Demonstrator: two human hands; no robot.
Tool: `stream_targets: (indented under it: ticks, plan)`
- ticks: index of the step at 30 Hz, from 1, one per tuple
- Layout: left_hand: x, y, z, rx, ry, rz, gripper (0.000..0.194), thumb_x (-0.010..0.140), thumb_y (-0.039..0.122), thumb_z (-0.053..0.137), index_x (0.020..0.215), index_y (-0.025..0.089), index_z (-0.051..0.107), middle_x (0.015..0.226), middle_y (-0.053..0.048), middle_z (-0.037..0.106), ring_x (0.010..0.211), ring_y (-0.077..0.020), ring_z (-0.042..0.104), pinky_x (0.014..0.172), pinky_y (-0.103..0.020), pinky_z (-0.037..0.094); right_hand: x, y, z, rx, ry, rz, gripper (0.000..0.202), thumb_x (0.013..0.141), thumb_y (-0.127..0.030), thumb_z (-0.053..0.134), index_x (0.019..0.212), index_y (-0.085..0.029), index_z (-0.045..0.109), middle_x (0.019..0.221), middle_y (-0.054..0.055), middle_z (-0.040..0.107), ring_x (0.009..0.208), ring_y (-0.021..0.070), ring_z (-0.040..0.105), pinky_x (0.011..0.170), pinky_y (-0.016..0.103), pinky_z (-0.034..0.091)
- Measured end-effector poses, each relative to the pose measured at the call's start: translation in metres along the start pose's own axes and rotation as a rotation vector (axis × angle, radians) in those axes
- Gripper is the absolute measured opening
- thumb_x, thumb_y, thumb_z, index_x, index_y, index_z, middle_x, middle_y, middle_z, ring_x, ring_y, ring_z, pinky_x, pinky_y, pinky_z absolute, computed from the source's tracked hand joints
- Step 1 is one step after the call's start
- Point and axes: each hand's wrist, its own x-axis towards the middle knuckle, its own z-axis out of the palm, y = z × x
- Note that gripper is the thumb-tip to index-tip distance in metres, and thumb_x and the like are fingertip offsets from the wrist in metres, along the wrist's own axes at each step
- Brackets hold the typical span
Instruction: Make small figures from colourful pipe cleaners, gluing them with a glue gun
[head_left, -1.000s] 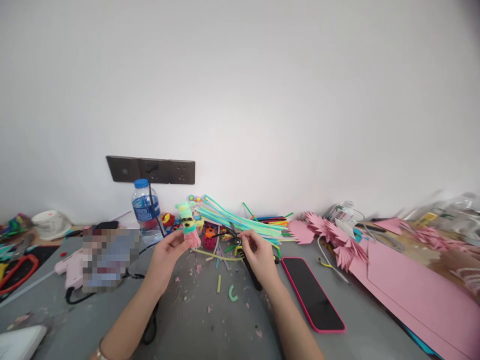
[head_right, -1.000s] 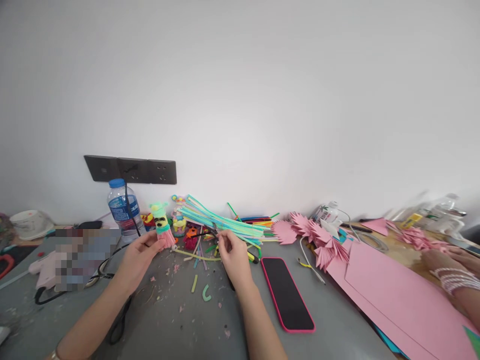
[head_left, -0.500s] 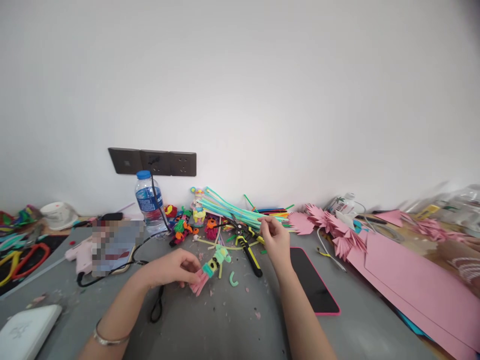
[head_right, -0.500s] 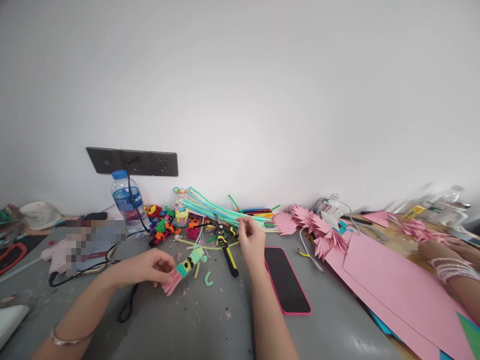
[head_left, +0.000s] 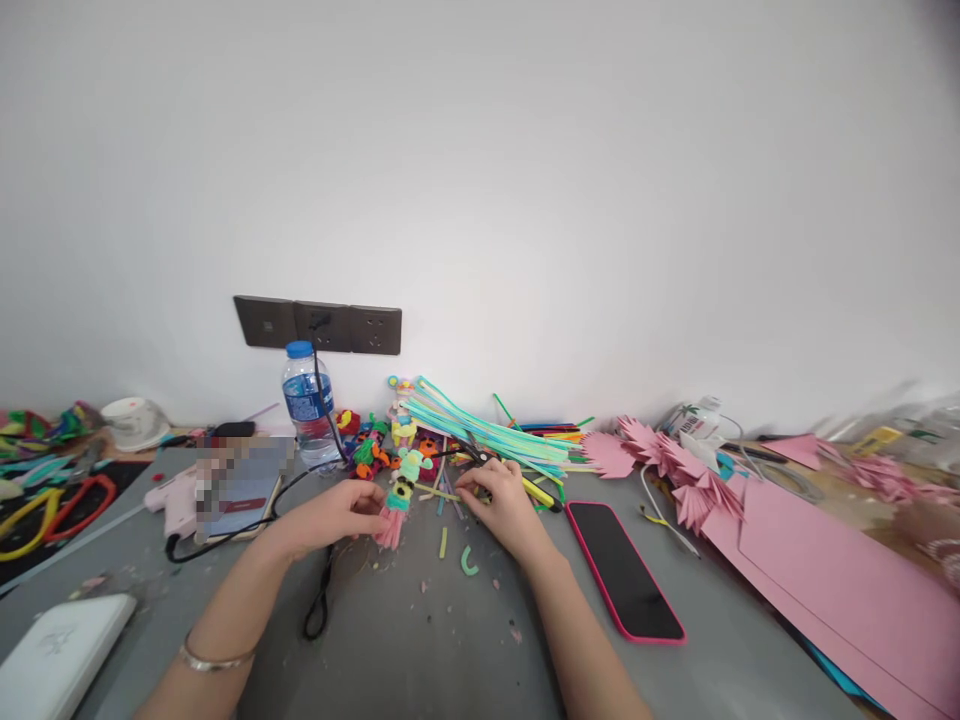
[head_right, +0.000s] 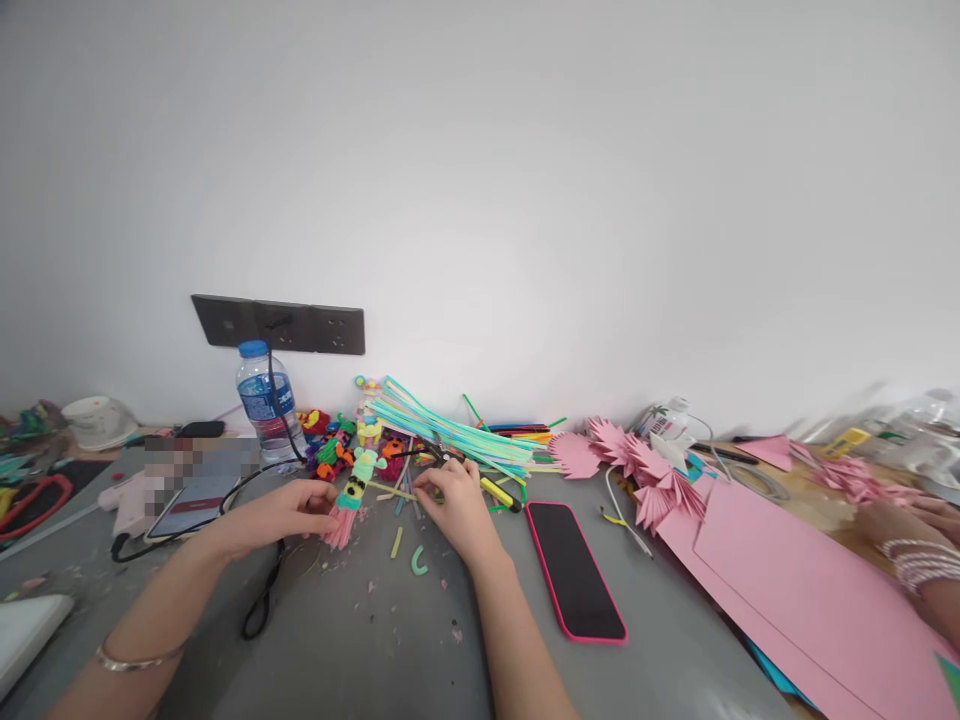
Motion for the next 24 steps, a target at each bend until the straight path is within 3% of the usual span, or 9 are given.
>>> stream_targets:
  ticks: [2,6,8,17,24]
  plan:
    - [-0.002,0.001,-0.002,-0.013,0.010,0.016,0.030,0.073,0.043,0.068,0.082,0.016,0.057,0.075,0.000,0.057,0.070,-0.0154,0.050,0.059,-0.024,0.035,-0.001,-0.006,0.005,-0.020,-0.025,-0.036,0.009,0.083,-0.020,0.063,0.088,-0.026,0.068,0.083,0.003,0.071,0.085,0.0237,0.060,0.094,0.048,0.032]
    - [-0.002,-0.001,-0.003,-0.054,0.018,0.034,0.032,0.073,0.045,0.067,0.082,0.017,0.056,0.076,0.000,0.057,0.069,-0.0155,0.050,0.060,-0.025,0.038,-0.004,-0.015,0.017,-0.036,-0.069,-0.107,0.043,0.080,-0.022,0.068,0.121,-0.028,0.056,0.108,0.006,0.069,0.104,0.0265,0.057,0.107,0.057,0.016]
    - [0.000,-0.003,-0.003,-0.064,0.045,0.028,0.033,0.072,0.046,0.068,0.082,0.017,0.055,0.077,-0.001,0.058,0.069,-0.0154,0.051,0.060,-0.025,0.040,-0.004,-0.016,0.022,-0.044,-0.096,-0.128,0.049,0.080,-0.020,0.066,0.127,-0.028,0.052,0.111,0.006,0.068,0.107,0.0255,0.056,0.110,0.057,0.010]
    - [0.006,-0.008,-0.003,-0.133,0.153,0.002,0.038,0.072,0.048,0.069,0.090,0.016,0.061,0.082,-0.002,0.059,0.068,-0.0149,0.053,0.061,-0.026,0.046,0.005,-0.013,0.033,-0.143,-0.024,-0.112,0.025,0.083,-0.011,0.062,0.103,-0.026,0.065,0.087,0.001,0.071,0.089,0.0217,0.059,0.101,0.048,0.025]
    - [0.005,-0.003,-0.005,-0.432,0.308,0.151,0.035,0.068,0.042,0.077,0.089,0.017,0.062,0.084,-0.001,0.057,0.073,-0.0141,0.052,0.065,-0.025,0.042,0.004,-0.013,0.036,-0.210,-0.053,-0.100,0.014,0.084,-0.011,0.062,0.081,-0.024,0.067,0.083,0.002,0.066,0.084,0.0203,0.058,0.084,0.038,0.029]
